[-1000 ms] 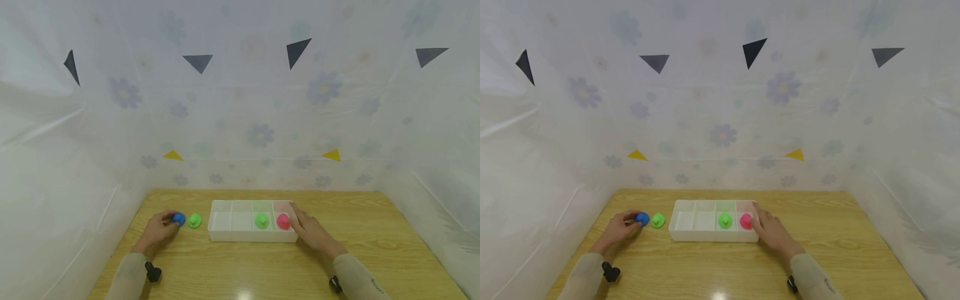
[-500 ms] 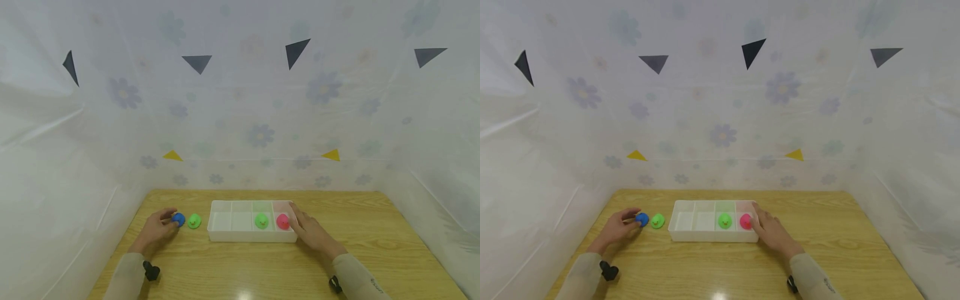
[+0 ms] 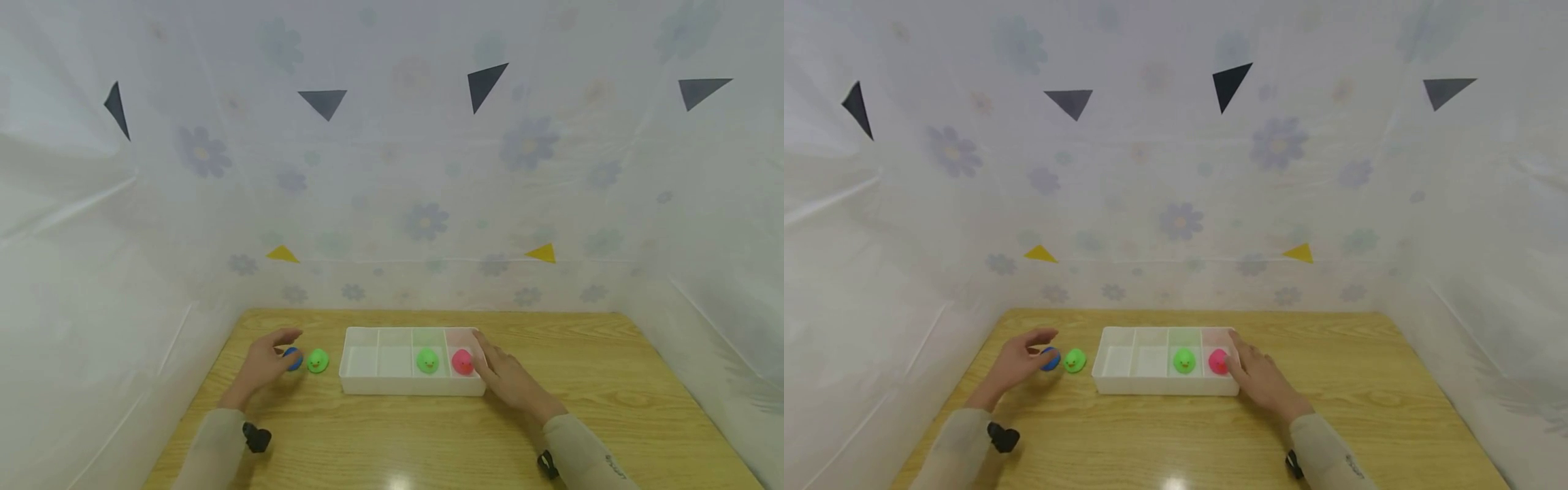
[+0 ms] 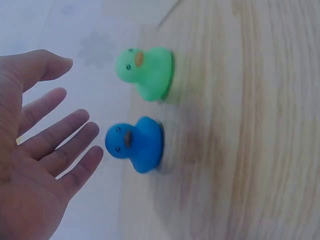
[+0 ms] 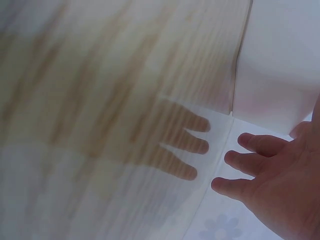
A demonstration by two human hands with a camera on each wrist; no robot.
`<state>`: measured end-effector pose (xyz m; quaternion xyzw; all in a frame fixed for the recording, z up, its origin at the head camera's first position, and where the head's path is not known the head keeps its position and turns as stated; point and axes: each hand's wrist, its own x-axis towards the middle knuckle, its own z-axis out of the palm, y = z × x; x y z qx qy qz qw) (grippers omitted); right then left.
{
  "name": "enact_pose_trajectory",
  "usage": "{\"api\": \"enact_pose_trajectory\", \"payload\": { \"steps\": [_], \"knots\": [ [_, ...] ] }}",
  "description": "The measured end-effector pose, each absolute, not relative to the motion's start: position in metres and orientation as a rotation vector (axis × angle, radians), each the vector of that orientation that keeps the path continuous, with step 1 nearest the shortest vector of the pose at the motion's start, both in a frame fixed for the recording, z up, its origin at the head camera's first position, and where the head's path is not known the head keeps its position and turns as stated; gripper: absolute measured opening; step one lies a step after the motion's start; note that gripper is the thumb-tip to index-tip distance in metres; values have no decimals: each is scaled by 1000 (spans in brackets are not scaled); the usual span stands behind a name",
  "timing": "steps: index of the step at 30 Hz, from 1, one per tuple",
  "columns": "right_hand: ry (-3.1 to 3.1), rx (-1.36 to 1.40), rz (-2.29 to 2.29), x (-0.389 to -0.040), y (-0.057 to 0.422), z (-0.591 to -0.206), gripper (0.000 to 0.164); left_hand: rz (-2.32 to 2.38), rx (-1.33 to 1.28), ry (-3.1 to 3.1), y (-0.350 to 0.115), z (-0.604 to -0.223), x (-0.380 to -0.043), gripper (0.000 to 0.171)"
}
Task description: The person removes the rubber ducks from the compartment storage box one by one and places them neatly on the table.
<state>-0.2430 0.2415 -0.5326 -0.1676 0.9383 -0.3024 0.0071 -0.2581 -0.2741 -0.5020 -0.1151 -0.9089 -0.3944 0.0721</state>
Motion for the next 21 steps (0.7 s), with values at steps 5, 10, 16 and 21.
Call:
{"api": "enact_pose_trajectory", "payload": {
  "steps": [5,10,16,21],
  "knots": [
    [2939,-527,-943,-243,241,-533,65,-1205,-395,-2693,-260,-495,-260,46],
    [2943,-528,-937,-244,242,-535,65,-1211,-442,-2695,-250,-491,-261,47],
    [2952,-524,-930,-246,242,-537,66,-1232,-487,-2678,-240,-490,-261,47],
    [2947,-520,-934,-246,242,-537,66,-1241,-541,-2669,-230,-488,-260,46]
  ]
}}
